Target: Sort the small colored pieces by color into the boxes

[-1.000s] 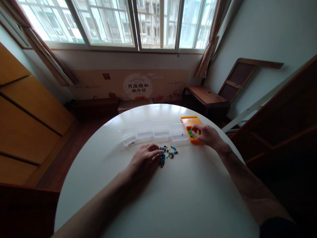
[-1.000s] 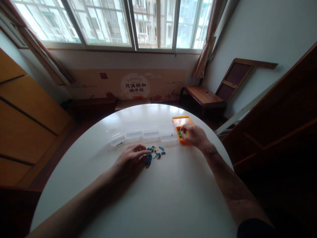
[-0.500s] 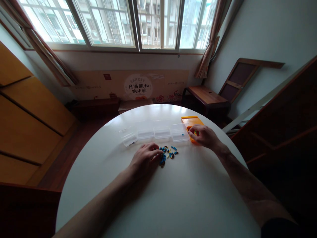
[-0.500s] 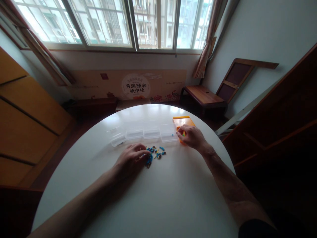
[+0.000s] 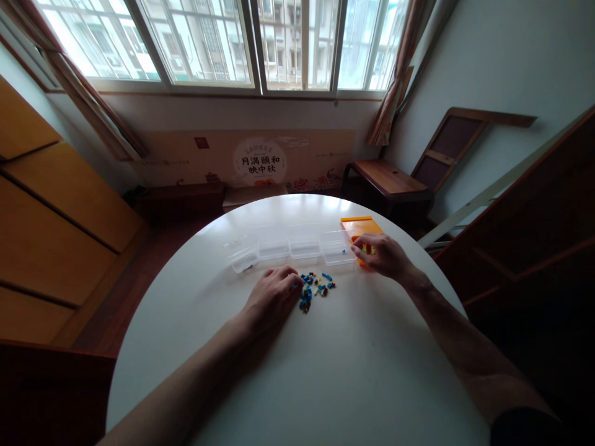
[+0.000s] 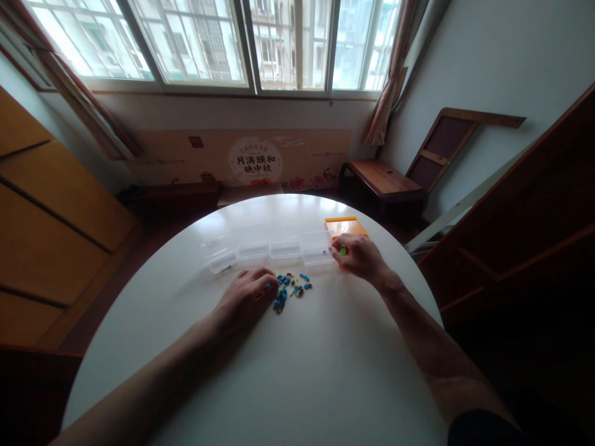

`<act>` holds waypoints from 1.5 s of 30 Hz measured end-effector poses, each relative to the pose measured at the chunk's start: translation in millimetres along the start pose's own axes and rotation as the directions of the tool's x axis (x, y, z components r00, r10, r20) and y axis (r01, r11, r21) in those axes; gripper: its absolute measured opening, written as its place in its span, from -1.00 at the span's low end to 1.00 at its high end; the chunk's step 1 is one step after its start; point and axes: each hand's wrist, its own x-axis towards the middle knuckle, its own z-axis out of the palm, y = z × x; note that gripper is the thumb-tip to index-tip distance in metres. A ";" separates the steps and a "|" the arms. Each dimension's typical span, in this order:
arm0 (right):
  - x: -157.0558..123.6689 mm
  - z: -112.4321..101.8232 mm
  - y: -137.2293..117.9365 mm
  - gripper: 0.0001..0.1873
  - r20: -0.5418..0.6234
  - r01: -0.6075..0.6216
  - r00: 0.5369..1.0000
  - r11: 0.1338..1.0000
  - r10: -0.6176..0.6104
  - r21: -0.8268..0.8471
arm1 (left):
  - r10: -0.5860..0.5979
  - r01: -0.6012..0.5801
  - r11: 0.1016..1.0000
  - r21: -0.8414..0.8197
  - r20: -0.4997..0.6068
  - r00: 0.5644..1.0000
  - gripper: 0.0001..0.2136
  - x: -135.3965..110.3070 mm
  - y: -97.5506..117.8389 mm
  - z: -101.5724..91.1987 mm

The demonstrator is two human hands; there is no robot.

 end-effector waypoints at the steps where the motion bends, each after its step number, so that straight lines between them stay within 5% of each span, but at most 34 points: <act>1: -0.1 -0.2 -0.8 -0.79 0.004 0.004 1.000 1.000 -0.004 0.004 | -0.011 0.011 1.000 0.004 -0.005 1.000 -0.84 0.2 0.5 0.0; 20: -0.4 1.2 -7.8 -0.84 0.016 0.090 0.996 0.996 -0.090 0.009 | -0.042 0.043 0.999 0.024 -0.013 0.999 -0.96 0.5 2.3 -3.3; 35: -1.3 2.6 -15.7 -0.82 0.018 0.131 0.991 0.991 -0.131 0.013 | -0.089 0.085 0.996 -0.030 -0.169 0.982 -0.95 -1.0 -0.5 -5.3; 45: -4.3 10.5 -41.5 -0.82 -0.047 0.315 0.949 0.942 -0.312 0.112 | -0.075 0.056 0.995 -0.080 -0.269 0.960 -0.96 3.0 0.2 -4.9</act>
